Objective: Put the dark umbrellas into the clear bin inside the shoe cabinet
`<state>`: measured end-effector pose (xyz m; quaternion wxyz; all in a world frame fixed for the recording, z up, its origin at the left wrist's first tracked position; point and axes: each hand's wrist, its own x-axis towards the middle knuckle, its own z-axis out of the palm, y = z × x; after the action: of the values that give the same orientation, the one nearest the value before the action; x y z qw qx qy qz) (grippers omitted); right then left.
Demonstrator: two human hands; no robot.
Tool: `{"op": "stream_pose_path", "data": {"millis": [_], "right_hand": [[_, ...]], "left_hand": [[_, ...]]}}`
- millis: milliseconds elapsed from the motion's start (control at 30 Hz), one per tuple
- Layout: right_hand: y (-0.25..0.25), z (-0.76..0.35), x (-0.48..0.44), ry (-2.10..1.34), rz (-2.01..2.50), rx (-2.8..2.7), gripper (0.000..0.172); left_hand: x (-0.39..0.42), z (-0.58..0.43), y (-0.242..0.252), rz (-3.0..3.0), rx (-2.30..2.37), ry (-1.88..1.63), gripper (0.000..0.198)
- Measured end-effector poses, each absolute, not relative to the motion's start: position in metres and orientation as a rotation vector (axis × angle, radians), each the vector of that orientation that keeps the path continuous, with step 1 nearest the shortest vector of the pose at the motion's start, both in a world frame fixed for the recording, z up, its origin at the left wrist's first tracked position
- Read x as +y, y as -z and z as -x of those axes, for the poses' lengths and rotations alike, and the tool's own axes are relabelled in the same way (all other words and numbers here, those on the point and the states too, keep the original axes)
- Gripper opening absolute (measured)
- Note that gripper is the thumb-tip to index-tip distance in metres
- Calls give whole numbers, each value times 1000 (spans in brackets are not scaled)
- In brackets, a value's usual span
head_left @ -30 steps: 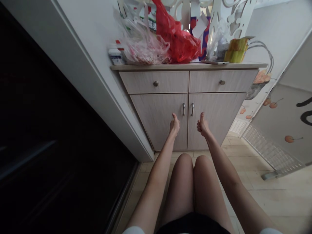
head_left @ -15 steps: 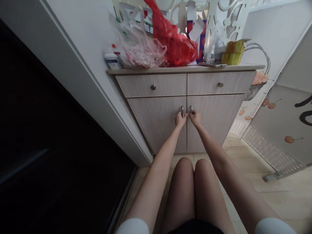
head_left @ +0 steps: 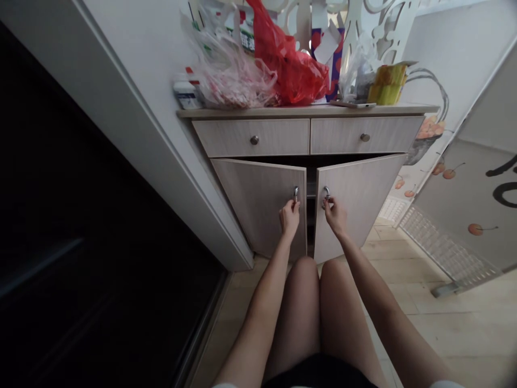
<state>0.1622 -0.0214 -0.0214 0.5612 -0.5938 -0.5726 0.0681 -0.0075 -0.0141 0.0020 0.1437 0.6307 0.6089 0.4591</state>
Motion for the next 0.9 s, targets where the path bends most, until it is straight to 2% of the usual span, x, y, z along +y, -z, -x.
{"op": "stream_pose_path", "data": {"millis": [233,400,667,900], "right_hand": [[17,-182,-79,-148,1474,-1295,54],[18,-201,-115,-127,1481,-1252,56],[27,-242,-164,-88,1491,-1237,52],[22,-274,-205,-17,1565,-1148,66]], "left_hand": [[-69,49,14,-1705,1678,-1568,19],[-98,82,25,-1706,1664,-1731,29],[-136,120,30,-1678,1912,-1879,34],[-164,176,35,-1643,2119,-1903,35]]}}
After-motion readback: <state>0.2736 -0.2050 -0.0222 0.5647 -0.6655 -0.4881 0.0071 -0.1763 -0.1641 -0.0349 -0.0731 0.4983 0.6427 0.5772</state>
